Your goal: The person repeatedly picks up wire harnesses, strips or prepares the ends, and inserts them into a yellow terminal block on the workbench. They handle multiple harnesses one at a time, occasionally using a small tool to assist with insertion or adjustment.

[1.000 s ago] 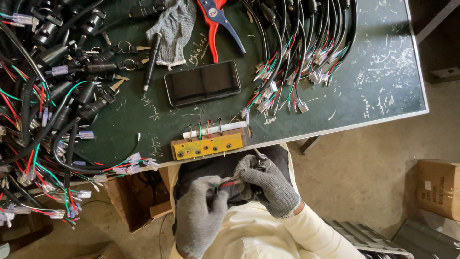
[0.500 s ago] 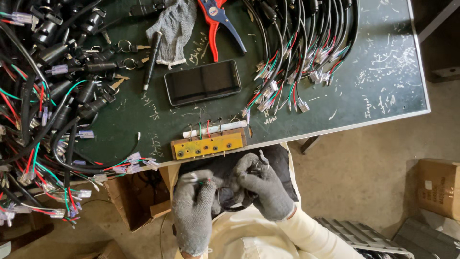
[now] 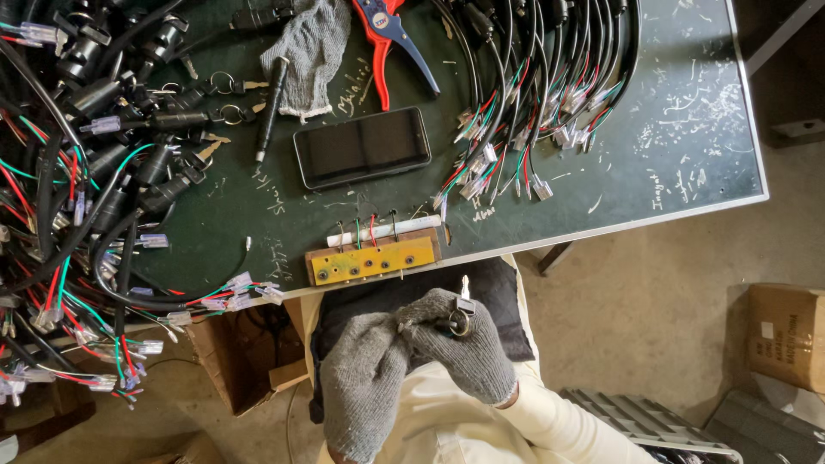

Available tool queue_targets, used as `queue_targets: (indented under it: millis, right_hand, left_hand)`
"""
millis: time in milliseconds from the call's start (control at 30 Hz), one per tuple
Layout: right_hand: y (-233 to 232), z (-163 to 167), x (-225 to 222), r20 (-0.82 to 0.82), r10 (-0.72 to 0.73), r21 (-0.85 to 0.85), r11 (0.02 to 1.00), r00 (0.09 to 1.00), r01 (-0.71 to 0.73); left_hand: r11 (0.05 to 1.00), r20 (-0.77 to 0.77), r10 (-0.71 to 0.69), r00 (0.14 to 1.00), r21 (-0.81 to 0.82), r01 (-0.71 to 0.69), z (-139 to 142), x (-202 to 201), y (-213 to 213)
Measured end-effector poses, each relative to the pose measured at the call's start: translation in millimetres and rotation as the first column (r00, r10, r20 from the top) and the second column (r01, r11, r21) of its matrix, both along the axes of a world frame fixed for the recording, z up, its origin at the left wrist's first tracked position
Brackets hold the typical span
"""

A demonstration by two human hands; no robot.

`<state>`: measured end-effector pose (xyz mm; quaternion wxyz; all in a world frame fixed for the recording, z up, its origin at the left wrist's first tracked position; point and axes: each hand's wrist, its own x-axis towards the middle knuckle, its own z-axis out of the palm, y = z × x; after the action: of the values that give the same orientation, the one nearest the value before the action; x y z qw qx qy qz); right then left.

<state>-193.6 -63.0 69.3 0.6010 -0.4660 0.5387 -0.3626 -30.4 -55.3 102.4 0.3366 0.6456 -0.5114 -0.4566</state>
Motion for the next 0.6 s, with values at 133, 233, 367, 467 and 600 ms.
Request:
queue_targets:
  millis: [133,233,367,467,600]
  right_hand:
    - [-0.6,3.6,-0.9,0.03,0.014,0.023,1.0,0.999,-0.015]
    - [-0.8,4.1,-0.6,0.097,0.012,0.011,1.0,0.995,-0.014]
    - [-2.2,2.4,-2.0,0.1,-0.034,0.108,0.994,0.994,0.023]
    - [-2.1,1.7,-4.2,0.07,-0.01,0.08,0.997,0.997,0.005]
    - [0.8,0.9,-4.3,0.075,-0.024,0.066,0.998,0.997,0.019]
  left_hand:
    - [0.993,0.103,-0.064,0.993,-0.091,0.073,2.3,2.0,-2.1]
    - [0.98,0.143,-0.103,0.984,-0.152,0.125,0.5,3.5,-1.1]
    - [0.985,0.039,-0.05,0.998,-0.164,0.056,-2.9,0.4,1.3]
    - [0.996,0.04,-0.018,0.999,-0.092,0.022,-3.8,-0.9,1.9]
    - [0.976,0.167,-0.058,0.984,-0.198,0.091,-1.9,2.7,2.1]
